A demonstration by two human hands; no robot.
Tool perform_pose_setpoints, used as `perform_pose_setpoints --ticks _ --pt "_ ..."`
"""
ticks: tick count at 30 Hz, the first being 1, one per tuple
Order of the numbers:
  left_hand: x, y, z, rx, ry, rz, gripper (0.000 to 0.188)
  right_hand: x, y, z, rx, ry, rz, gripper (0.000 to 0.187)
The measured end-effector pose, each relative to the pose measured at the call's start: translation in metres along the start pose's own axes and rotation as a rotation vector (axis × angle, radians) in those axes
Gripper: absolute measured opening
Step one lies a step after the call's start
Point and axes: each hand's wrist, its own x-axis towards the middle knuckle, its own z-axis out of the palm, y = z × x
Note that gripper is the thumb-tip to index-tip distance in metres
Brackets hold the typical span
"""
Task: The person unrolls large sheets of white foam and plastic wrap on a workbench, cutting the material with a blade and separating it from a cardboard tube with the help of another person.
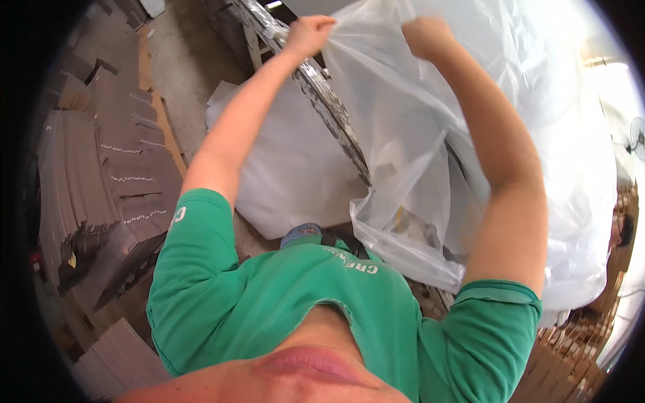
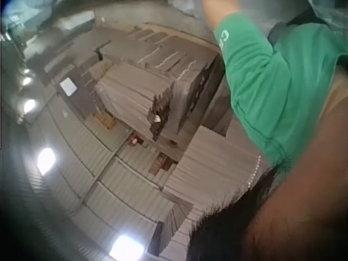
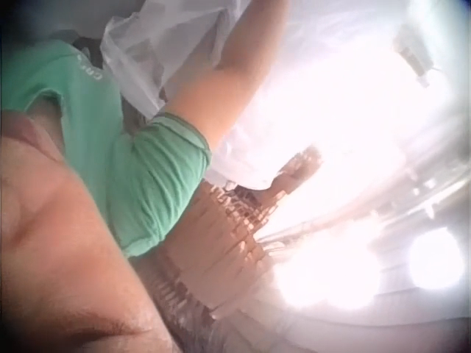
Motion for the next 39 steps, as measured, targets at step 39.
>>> perform_pose_setpoints --ticks 39 --pt "-0.048 -0.023 -0.018 0.743 -0.484 0.309 0.012 -0.156 0.029 0.047 0.356 0.496 0.17 0.01"
